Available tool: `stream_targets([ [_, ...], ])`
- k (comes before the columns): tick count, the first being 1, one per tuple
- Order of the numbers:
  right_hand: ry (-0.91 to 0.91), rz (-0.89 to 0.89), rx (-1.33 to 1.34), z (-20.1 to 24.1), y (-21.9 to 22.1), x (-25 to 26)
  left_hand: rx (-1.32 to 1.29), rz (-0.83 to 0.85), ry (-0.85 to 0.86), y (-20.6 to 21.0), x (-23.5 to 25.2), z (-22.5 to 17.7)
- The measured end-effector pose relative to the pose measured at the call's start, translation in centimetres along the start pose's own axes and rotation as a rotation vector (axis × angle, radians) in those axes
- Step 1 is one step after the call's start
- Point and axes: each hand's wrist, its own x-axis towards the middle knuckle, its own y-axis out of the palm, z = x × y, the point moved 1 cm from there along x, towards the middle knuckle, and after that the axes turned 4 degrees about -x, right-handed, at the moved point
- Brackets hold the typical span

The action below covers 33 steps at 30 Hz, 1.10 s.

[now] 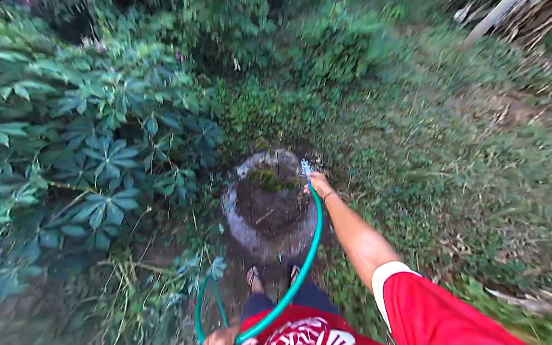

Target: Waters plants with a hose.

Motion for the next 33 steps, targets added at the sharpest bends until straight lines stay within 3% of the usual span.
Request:
stream_targets([
  [6,0.027,0.033,-0.317,-2.5,5.8,1.4,0.164,0.055,-0.058,2.4,-2.3,1.1],
  [10,-0.047,0.017,-0.529,-3.7,6.9,2.0,0.126,0.013,-0.069,2.2,-2.6,0.0],
  [14,-0.026,0.038,-0.527,-4.8,6.5,2.7,0.126,-0.034,-0.042,2.6,-2.1,-0.7],
  [23,-0.031,0.007,-0.444,-6.6,1.8,3.8,0.156,-0.121,0.027,4.8,0.5,-2.9],
  [33,0.080,-0.041,-0.375,-16.7,-7.3,4.0,0.205,-0.163,0.122,8.2,3.5,-7.5],
])
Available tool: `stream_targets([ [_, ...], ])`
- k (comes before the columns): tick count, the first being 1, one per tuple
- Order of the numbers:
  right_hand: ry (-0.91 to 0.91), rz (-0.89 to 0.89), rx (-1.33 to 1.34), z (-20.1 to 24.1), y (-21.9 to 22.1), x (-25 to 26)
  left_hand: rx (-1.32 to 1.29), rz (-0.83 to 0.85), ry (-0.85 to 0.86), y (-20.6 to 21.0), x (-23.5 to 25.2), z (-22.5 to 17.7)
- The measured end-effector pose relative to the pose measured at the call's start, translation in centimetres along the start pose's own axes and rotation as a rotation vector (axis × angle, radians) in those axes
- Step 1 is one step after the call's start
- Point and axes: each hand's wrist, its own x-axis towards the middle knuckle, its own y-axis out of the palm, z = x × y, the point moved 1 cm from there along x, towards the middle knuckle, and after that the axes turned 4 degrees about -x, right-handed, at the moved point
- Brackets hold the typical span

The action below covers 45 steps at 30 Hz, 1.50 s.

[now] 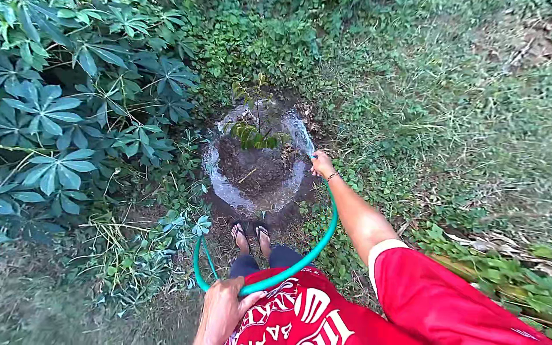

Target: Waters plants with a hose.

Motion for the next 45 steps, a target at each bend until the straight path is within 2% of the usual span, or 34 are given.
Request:
stream_targets([
  [10,0.104,0.049,-0.038,-8.9,0.6,-0.8,0.001,-0.011,0.015,1.8,0.3,-3.0],
  [17,0.152,0.081,-0.051,-12.4,0.9,-0.9,0.021,-0.015,0.028,2.4,0.6,-4.1],
  [27,0.043,0.075,0.025,-10.4,0.2,-0.5,0.034,-0.023,0.024,3.0,0.5,-5.2],
  [34,-0.023,0.080,-0.040,-8.7,0.6,1.0,0.030,-0.034,0.008,3.2,0.3,-5.3],
  [40,-0.017,0.105,-0.020,-9.8,1.3,0.4,0.033,-0.048,0.009,3.3,0.0,-5.4],
  [45,0.090,0.102,0.015,-12.1,1.8,-0.1,0.023,-0.052,0.002,3.3,-0.3,-5.4],
])
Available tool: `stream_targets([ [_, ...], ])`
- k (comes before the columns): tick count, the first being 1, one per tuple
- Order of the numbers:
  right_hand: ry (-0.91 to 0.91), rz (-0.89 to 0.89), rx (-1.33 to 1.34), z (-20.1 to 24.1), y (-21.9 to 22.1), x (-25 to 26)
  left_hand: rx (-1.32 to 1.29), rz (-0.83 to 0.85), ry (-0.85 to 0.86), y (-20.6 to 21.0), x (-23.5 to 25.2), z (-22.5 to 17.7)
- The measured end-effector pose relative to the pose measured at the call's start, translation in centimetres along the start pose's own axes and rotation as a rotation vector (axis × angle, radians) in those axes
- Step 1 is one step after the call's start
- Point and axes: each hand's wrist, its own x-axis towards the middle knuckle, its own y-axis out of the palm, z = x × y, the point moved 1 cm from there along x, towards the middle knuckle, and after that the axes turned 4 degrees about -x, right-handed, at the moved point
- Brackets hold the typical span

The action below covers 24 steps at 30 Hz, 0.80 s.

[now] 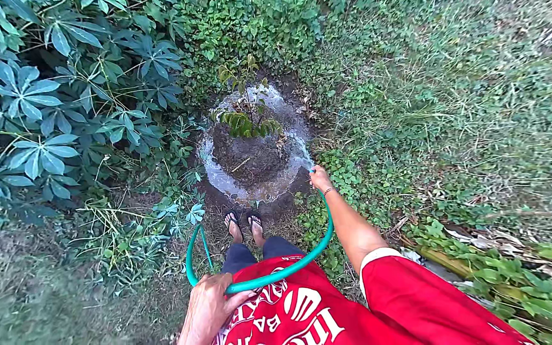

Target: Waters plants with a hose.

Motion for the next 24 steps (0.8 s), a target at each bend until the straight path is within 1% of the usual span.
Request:
stream_targets([
  [3,0.040,0.053,-0.004,-1.1,0.5,-1.2,-0.010,-0.005,0.002,-0.1,-0.2,-0.1],
  [7,-0.001,0.232,-0.097,-0.9,2.0,-3.1,-0.051,-0.006,0.011,-0.9,-0.2,-0.5],
  [9,-0.020,0.281,-0.156,-0.8,2.8,-3.6,-0.068,-0.011,0.013,-1.2,-0.3,-0.4],
  [15,-0.033,0.333,-0.220,-1.0,3.5,-3.9,-0.115,-0.071,0.015,-2.6,-1.6,0.5],
  [19,0.012,0.296,-0.150,-1.0,3.5,-4.7,-0.118,-0.106,-0.015,-3.6,-2.1,1.0],
  [21,0.005,0.330,-0.123,-0.3,3.9,-5.5,-0.128,-0.121,-0.013,-3.8,-2.2,1.2],
  [24,-0.073,0.392,-0.075,2.2,5.2,-6.5,-0.174,-0.160,-0.016,-4.8,-2.2,1.8],
])
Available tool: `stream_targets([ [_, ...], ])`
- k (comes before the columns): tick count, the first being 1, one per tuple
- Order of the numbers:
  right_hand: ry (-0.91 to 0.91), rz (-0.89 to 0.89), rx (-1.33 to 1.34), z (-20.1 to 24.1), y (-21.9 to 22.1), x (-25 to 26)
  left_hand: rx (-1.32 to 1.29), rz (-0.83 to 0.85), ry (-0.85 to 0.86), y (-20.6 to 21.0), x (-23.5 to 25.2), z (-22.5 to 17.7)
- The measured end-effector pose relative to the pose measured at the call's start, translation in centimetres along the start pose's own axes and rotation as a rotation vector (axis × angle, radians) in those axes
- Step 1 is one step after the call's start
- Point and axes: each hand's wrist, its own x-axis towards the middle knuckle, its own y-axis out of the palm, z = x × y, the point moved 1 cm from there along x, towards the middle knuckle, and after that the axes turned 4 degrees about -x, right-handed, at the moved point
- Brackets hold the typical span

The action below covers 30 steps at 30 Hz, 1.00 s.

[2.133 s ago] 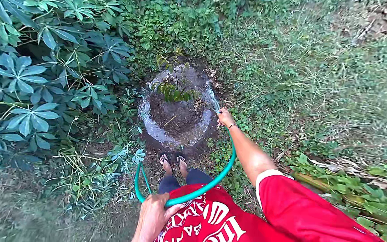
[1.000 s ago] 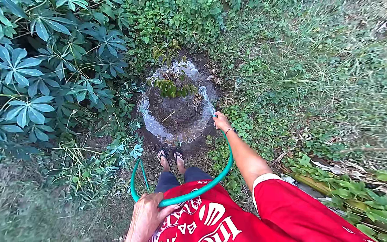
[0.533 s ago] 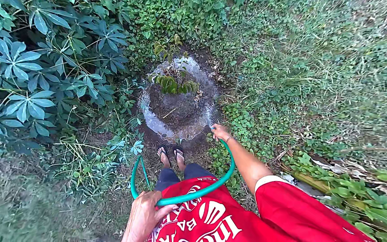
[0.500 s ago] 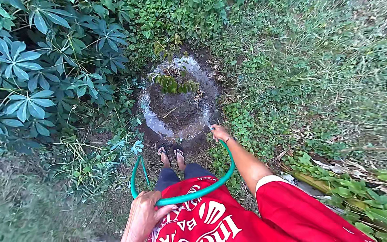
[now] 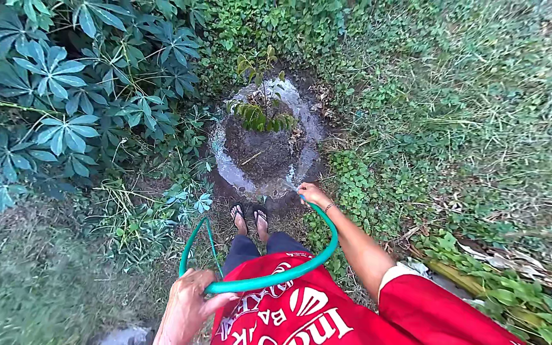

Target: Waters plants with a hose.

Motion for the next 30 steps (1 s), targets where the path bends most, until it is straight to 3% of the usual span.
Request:
stream_targets([
  [10,-0.265,-0.270,0.147,8.3,-4.0,-1.4,-0.023,-0.107,0.002,-2.5,-0.6,1.0],
  [22,-0.282,-0.168,0.118,7.5,-1.5,-2.3,-0.059,-0.112,-0.026,-2.0,-2.0,0.6],
  [30,-0.268,-0.224,0.196,6.4,-1.6,-2.7,-0.045,-0.108,-0.024,-1.7,-2.3,0.6],
])
